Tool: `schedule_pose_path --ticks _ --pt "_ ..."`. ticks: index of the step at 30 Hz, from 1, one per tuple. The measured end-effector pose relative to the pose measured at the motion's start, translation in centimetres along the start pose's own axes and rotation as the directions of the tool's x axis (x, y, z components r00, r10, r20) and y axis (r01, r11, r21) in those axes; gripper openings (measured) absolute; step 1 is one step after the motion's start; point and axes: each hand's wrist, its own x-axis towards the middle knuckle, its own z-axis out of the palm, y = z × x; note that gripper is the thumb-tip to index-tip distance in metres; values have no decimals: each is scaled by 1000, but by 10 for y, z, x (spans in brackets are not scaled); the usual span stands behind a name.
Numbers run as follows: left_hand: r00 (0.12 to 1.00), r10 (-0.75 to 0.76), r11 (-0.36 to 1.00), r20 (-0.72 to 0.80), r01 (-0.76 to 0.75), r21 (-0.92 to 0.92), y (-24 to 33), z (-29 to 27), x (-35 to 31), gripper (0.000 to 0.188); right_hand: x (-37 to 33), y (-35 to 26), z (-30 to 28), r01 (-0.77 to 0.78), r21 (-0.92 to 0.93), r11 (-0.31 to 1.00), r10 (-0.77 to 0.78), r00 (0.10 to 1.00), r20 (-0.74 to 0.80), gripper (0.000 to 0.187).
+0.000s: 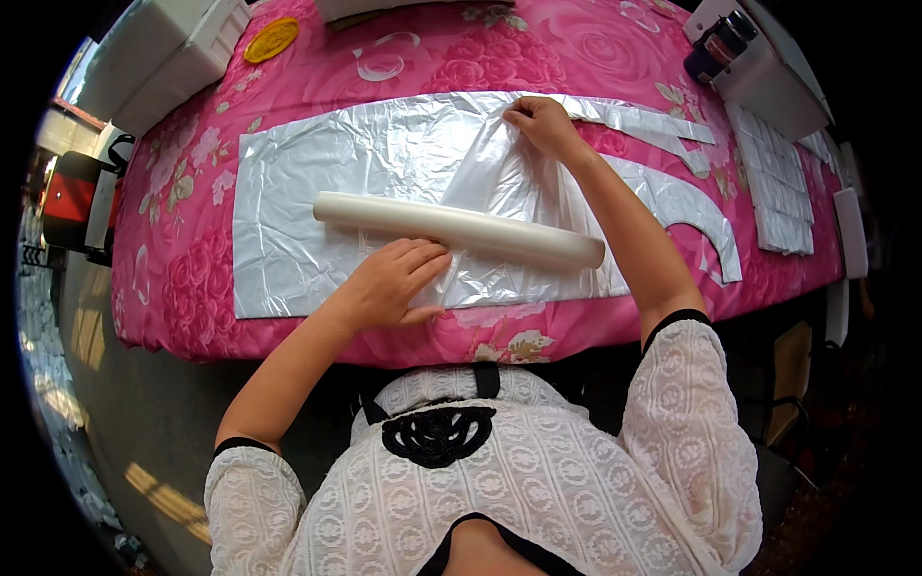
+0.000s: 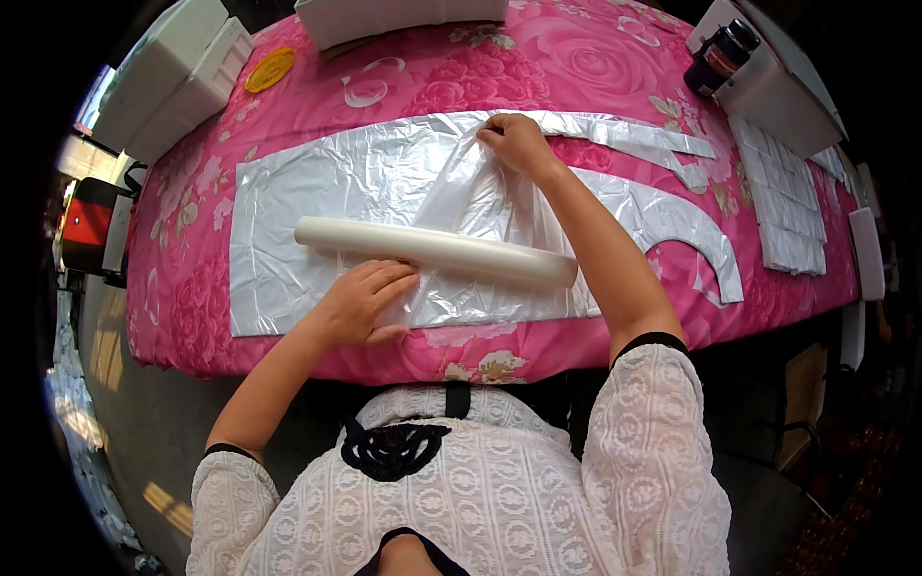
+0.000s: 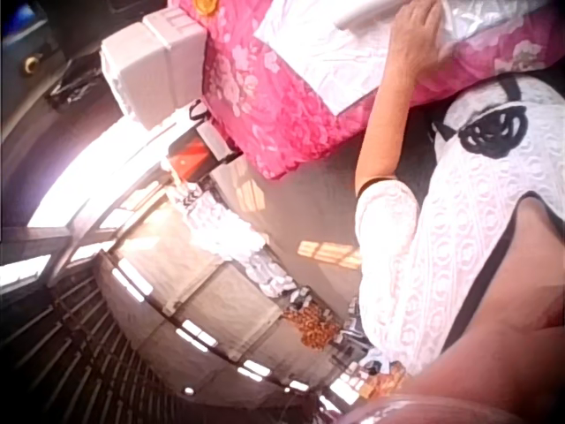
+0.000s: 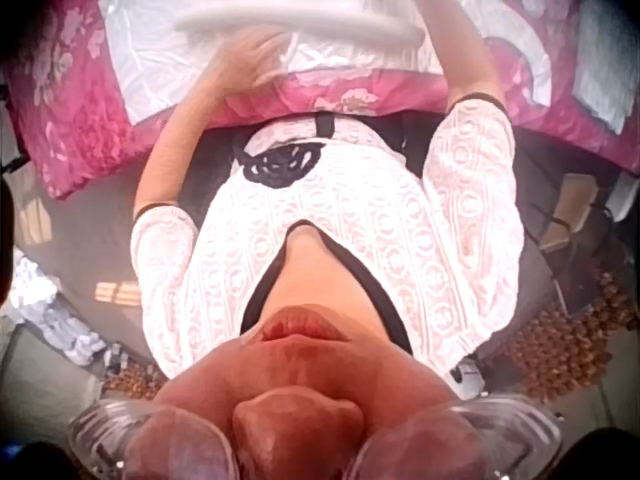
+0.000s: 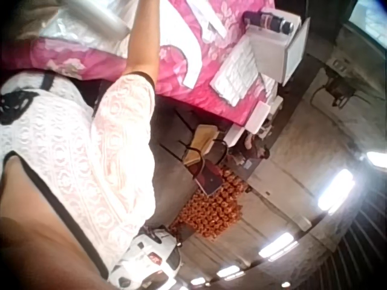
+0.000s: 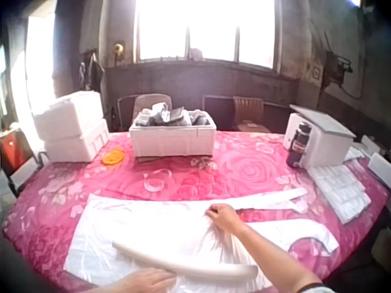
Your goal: The person wraps small white rectangular items in clear plastic film. They unroll the film, place an item on it, fold the film over the item, and smooth it out. The wrapped items are stacked on the table.
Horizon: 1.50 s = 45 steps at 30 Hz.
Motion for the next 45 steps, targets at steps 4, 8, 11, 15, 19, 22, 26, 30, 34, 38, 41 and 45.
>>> schedule_pose_path --ticks 4,8,11,15,19,22,26,30,34,38,41,45 --pt "995 -7 994 99 -4 107 17 15 4 82 -1 -4 -2 -19 -125 992 -5 982 -189 23" --pt "992 -100 989 73 91 115 32 25 1 86 -53 -53 18 219 -208 953 -252 957 -146 30" --pt "990 -139 985 37 134 109 45 31 5 85 -133 -78 41 328 -271 905 -318 945 82 38" --pt "984 -175 982 29 172 84 52 33 4 84 -159 -65 32 333 -420 844 -344 938 53 42" --pt "990 -120 992 69 118 45 47 30 1 83 -144 -16 -26 84 -588 805 -230 957 -177 41" --pt "995 30 997 99 -22 -76 21 16 7 80 -133 12 -70 -230 -633 739 0 940 -342 40" --pt "993 2 999 119 -8 44 22 21 12 81 -147 -9 -65 -97 -412 906 28 985 -170 39" --pt "992 -123 992 42 122 30 60 40 11 82 -175 -41 -18 314 -278 908 -287 949 134 43" --pt "976 -219 975 16 219 39 80 53 7 81 -162 -59 8 435 -310 845 -393 899 192 42" --pt "985 -174 985 24 173 5 76 47 5 75 -108 -47 18 463 -361 810 -449 884 125 44" --pt "992 -91 996 82 92 -5 64 38 3 73 -57 -35 21 450 -423 786 -466 882 71 40" --pt "997 10 997 76 -4 -76 51 28 0 68 -14 -28 20 423 -440 792 -437 896 73 41"
